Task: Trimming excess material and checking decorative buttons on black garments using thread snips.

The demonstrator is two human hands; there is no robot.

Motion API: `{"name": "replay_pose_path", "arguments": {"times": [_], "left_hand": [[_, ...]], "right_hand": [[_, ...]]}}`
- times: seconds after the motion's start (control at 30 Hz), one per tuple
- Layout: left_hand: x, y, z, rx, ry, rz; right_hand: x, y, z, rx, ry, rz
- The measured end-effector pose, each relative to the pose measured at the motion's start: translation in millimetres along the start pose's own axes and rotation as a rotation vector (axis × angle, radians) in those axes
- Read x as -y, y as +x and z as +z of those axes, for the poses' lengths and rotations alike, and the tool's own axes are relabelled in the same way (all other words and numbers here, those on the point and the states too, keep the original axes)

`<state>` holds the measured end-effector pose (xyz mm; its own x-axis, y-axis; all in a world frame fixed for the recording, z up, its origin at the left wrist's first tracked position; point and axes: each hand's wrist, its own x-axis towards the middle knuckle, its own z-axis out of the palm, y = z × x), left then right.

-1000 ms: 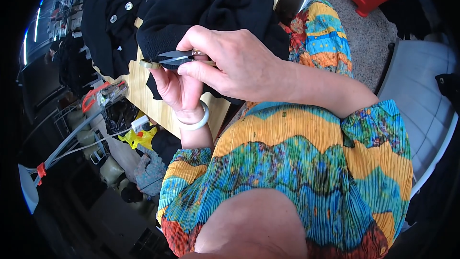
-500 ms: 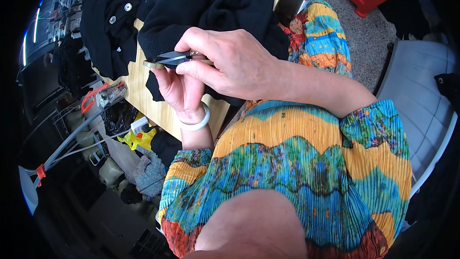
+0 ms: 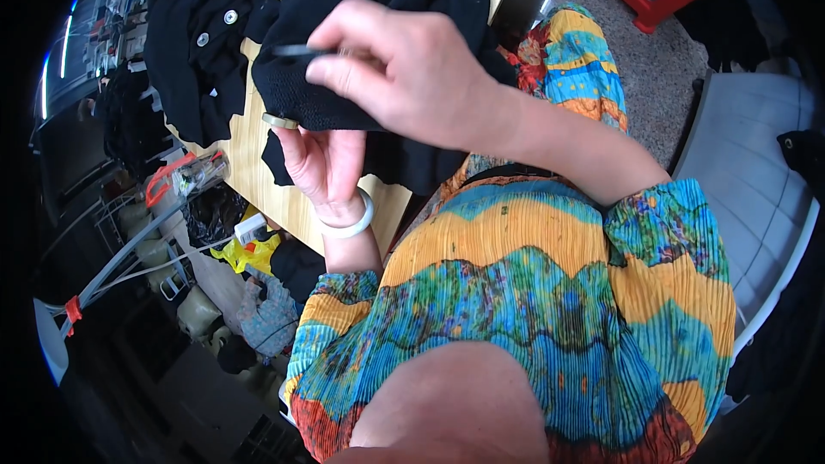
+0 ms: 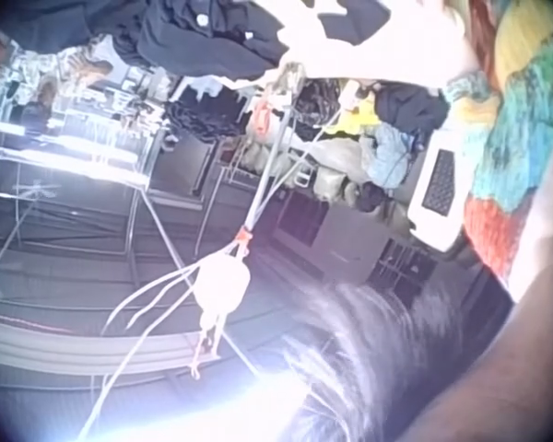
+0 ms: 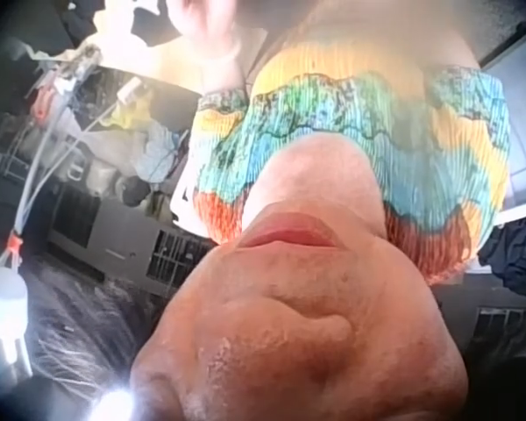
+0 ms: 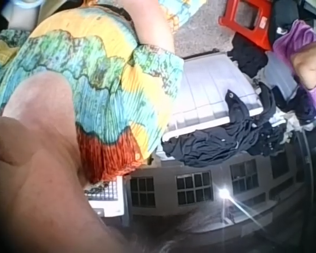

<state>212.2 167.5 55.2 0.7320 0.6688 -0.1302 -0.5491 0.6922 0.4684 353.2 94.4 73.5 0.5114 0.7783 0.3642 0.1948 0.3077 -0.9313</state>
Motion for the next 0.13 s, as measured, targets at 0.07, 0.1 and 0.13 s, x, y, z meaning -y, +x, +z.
{"name": "replay_pose_path", "arguments": {"times": [0.07,0.1,0.13], "left_hand": [[-2,-1,4,-0.01,-0.033,-0.017],[-3,-1,4,0.019,-0.035,-0.033],[-5,2,3,0.056,-0.039,-0.049]], "right_hand": [[-13,6,-2,-0.101,0.031,-0.08],[-16,8,-2,-0.132,0.032,-0.125],[-21,9,-2,-0.104,0.053,-0.119]]}}
